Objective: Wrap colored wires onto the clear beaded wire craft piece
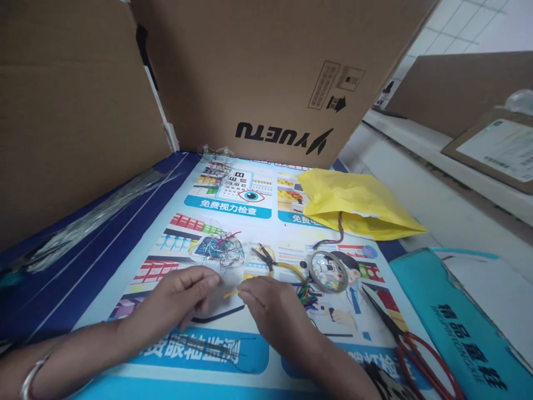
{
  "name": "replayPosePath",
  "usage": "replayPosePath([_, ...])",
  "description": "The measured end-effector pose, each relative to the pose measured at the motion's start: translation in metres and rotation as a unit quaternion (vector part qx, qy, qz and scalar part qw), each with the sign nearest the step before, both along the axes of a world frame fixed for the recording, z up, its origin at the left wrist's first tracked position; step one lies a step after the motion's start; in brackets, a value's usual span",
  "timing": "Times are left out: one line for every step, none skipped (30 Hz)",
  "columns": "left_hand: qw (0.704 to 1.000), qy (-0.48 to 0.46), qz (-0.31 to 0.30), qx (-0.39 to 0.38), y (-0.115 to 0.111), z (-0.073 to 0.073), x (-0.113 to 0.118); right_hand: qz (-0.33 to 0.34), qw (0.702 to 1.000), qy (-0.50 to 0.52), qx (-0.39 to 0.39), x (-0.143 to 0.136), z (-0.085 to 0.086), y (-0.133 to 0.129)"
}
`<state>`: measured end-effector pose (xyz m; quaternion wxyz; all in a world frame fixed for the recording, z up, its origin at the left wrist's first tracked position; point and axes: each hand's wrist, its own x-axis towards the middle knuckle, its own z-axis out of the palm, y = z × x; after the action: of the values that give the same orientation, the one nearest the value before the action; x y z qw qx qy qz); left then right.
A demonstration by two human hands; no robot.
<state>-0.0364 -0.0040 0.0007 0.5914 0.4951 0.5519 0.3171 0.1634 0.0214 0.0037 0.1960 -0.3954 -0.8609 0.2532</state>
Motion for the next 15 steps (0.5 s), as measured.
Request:
replayPosePath([0.999,-0.024,0.019,-0.021,0.002,-0.001,-0.003,-0.012,1.0,0.02,-0.016,-0.001,-0.001,0.002])
replayPosePath([0.998,-0.046,0.034,-0.037,0.003,-0.001,-0.005,-0.019,0.998,0.041,-0.031,-0.002,-0.003,0.003])
replayPosePath([0.996,-0.068,0.043,-0.049,0.004,-0.001,-0.006,-0.023,0.997,0.064,-0.045,-0.004,-0.004,0.004])
replayPosePath([0.993,-0.089,0.047,-0.057,0.004,-0.001,-0.007,-0.026,0.994,0.086,-0.058,-0.006,-0.004,0.005])
replayPosePath([0.991,-0.107,0.05,-0.064,0.004,0.0,-0.007,-0.03,0.991,0.106,-0.072,-0.007,-0.005,0.006])
replayPosePath([0.989,-0.122,0.051,-0.071,0.004,0.0,-0.007,-0.036,0.988,0.122,-0.086,-0.009,-0.006,0.007])
replayPosePath([0.987,-0.133,0.052,-0.075,0.003,0.001,-0.007,-0.045,0.985,0.133,-0.1,-0.01,-0.007,0.007])
replayPosePath([0.985,-0.142,0.052,-0.078,0.003,0.002,-0.006,-0.056,0.982,0.138,-0.116,-0.011,-0.008,0.007])
replayPosePath([0.984,-0.148,0.052,-0.081,0.003,0.002,-0.006,-0.066,0.979,0.142,-0.132,-0.012,-0.009,0.007])
replayPosePath([0.983,-0.152,0.053,-0.085,0.003,0.002,-0.005,-0.075,0.975,0.146,-0.151,-0.012,-0.011,0.007])
replayPosePath([0.982,-0.157,0.054,-0.088,0.004,0.001,-0.005,-0.083,0.97,0.153,-0.172,-0.012,-0.013,0.006])
replayPosePath([0.981,-0.162,0.054,-0.09,0.005,0.0,-0.004,-0.088,0.964,0.161,-0.194,-0.012,-0.014,0.006])
replayPosePath([0.98,-0.168,0.053,-0.093,0.006,-0.001,-0.004,-0.091,0.957,0.172,-0.216,-0.012,-0.016,0.006])
replayPosePath([0.979,-0.176,0.05,-0.095,0.006,-0.002,-0.004,-0.092,0.951,0.181,-0.235,-0.013,-0.017,0.006])
replayPosePath([0.977,-0.184,0.046,-0.097,0.007,-0.003,-0.003,-0.091,0.946,0.188,-0.248,-0.013,-0.017,0.006])
